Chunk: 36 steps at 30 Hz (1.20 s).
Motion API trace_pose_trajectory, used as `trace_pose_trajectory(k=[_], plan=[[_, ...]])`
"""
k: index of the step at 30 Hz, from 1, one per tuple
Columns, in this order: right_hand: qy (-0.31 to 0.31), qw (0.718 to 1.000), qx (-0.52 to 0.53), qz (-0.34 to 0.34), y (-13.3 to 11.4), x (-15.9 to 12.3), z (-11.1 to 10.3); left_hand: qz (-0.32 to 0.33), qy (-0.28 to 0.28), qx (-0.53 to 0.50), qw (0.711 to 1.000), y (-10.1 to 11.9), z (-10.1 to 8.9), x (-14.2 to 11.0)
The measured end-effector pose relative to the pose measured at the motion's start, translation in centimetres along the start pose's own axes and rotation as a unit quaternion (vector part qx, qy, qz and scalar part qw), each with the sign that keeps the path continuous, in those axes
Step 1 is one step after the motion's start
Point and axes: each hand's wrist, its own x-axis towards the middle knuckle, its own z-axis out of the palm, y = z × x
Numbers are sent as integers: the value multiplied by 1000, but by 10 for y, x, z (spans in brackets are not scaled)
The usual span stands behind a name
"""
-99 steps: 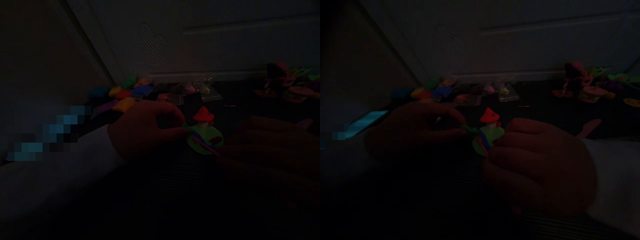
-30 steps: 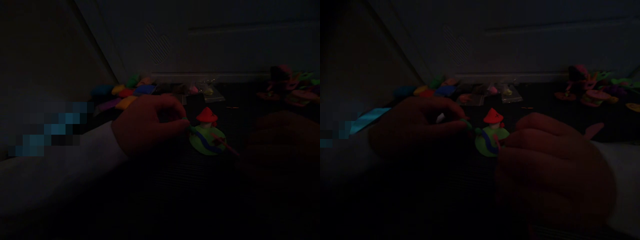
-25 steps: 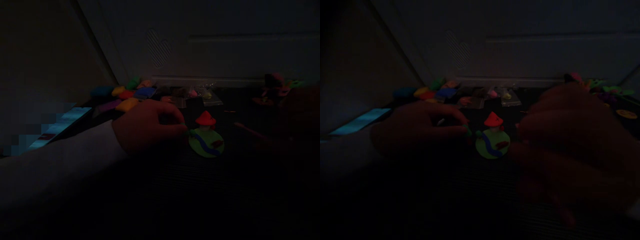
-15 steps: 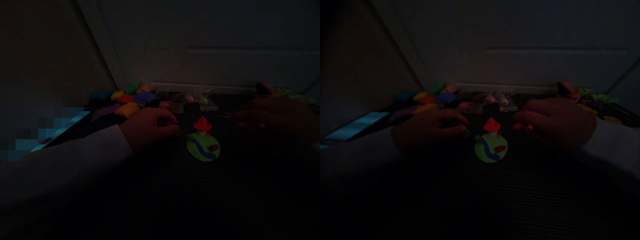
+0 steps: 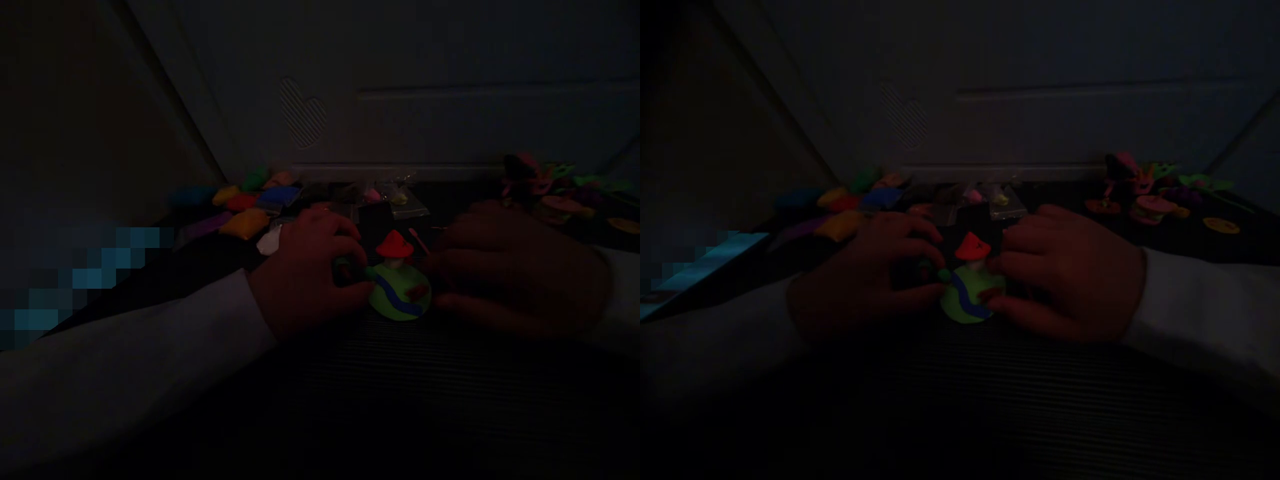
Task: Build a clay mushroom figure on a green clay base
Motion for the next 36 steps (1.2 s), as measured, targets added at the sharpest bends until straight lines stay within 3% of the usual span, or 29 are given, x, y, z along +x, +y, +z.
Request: trace_pose_trajectory(k=[3, 8, 19, 36], plan=[[19, 1000, 20, 7, -15, 5, 4, -14, 3, 4, 1000, 1, 2, 0], [-4, 997, 10, 70, -24, 11, 11, -16, -5, -16, 1000, 2, 3, 0], [0, 998, 9, 70, -24, 10, 14, -34, -30, -43, 998, -1, 3, 5], [-27, 997, 16, 69, -24, 11, 13, -5, -7, -50, 999, -1, 2, 3]])
